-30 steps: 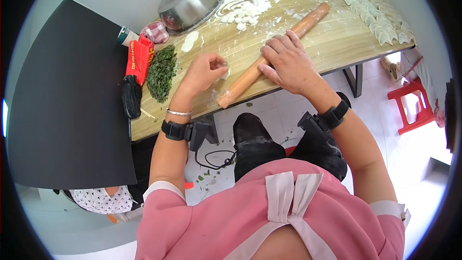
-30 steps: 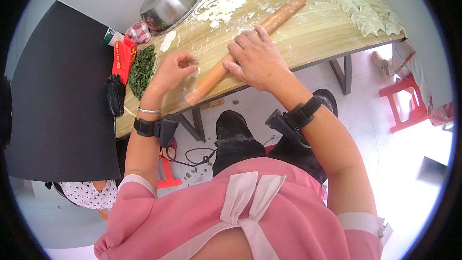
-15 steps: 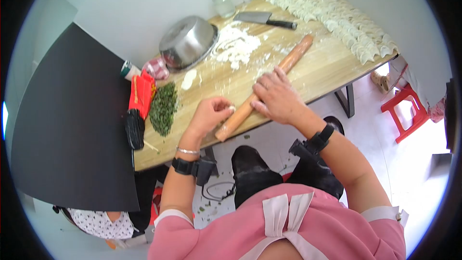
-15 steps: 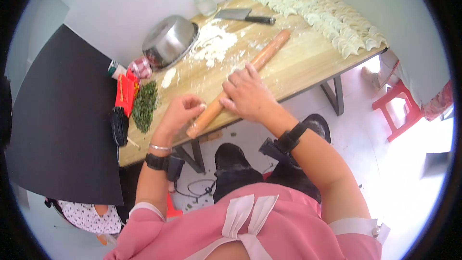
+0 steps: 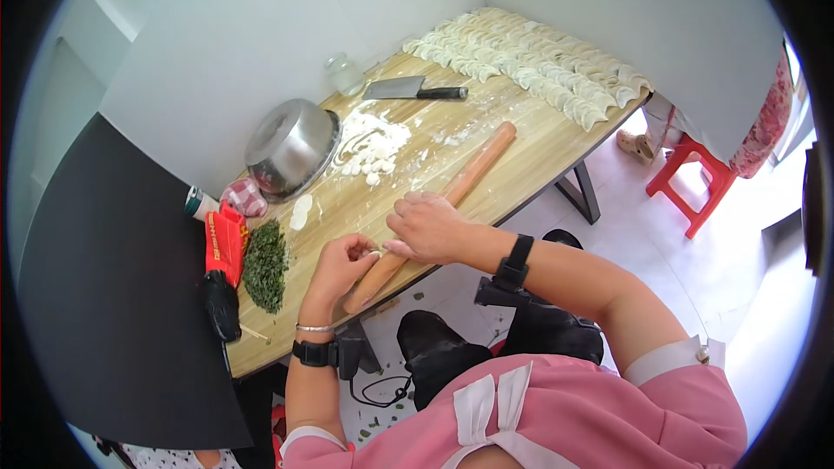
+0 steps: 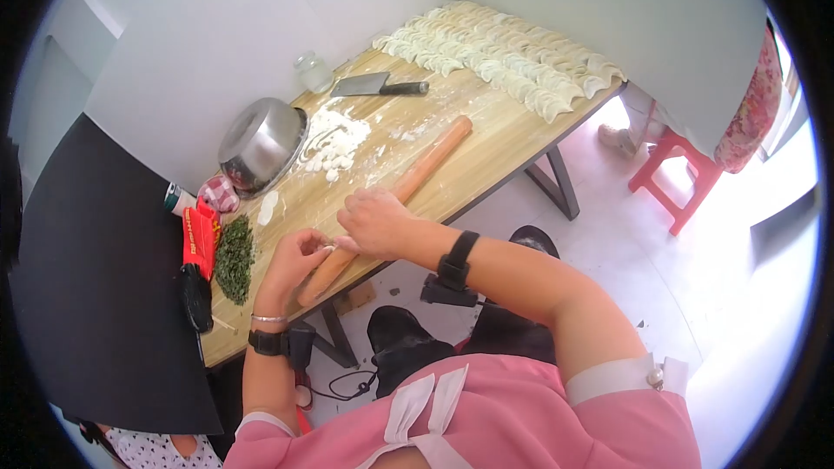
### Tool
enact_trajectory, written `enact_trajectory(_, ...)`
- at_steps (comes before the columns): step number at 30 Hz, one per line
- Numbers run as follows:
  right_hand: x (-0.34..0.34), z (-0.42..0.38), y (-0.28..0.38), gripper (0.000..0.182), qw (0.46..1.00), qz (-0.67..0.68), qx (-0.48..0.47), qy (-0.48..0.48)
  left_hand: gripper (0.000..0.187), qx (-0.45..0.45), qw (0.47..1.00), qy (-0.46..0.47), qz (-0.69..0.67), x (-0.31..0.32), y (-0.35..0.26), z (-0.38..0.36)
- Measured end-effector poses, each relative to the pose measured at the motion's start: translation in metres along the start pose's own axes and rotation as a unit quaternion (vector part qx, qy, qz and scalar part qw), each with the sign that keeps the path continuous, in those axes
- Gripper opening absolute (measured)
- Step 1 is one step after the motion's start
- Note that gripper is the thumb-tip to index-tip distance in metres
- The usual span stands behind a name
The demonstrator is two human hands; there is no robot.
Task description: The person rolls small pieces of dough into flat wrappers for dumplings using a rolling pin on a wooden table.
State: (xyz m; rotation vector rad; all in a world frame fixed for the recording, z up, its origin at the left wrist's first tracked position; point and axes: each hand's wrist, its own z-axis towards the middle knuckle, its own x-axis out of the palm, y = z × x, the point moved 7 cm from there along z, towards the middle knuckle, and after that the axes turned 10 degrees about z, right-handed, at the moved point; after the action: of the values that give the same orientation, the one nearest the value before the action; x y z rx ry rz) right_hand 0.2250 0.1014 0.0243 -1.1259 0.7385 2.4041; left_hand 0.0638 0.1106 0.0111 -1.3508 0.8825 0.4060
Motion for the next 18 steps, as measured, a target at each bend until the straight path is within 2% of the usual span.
enact_trajectory(6,0.017,0.028,-0.007,0.027,0.998,-0.001,0.050,0.038,0.010,-0.015,0.999,0.021,0.034,-0.009,-0.005,-0.002)
enact_trajectory(8,0.032,0.041,-0.015,0.018,0.987,0.093,0.106,0.077,0.020,-0.024,0.997,0.056,0.049,-0.011,-0.004,0.000)
enact_trajectory(12,0.046,0.063,-0.026,0.016,0.978,0.118,0.151,0.083,0.029,-0.012,0.996,0.068,0.050,-0.011,0.005,0.005)
enact_trajectory(14,0.065,0.077,-0.042,0.017,0.981,0.095,0.154,0.073,0.030,-0.015,0.995,0.066,0.076,-0.013,-0.001,0.008)
enact_trajectory(16,0.071,0.082,-0.050,0.017,0.991,0.068,0.117,0.021,0.030,-0.020,0.993,0.069,0.089,-0.014,0.006,0.016)
enact_trajectory(17,0.067,0.084,-0.052,0.015,0.989,0.071,0.128,-0.019,0.030,-0.015,0.992,0.069,0.108,-0.016,0.012,0.017)
enact_trajectory(18,0.064,0.085,-0.053,0.016,0.988,0.068,0.140,0.003,0.030,-0.001,0.993,0.064,0.099,-0.016,0.016,0.021)
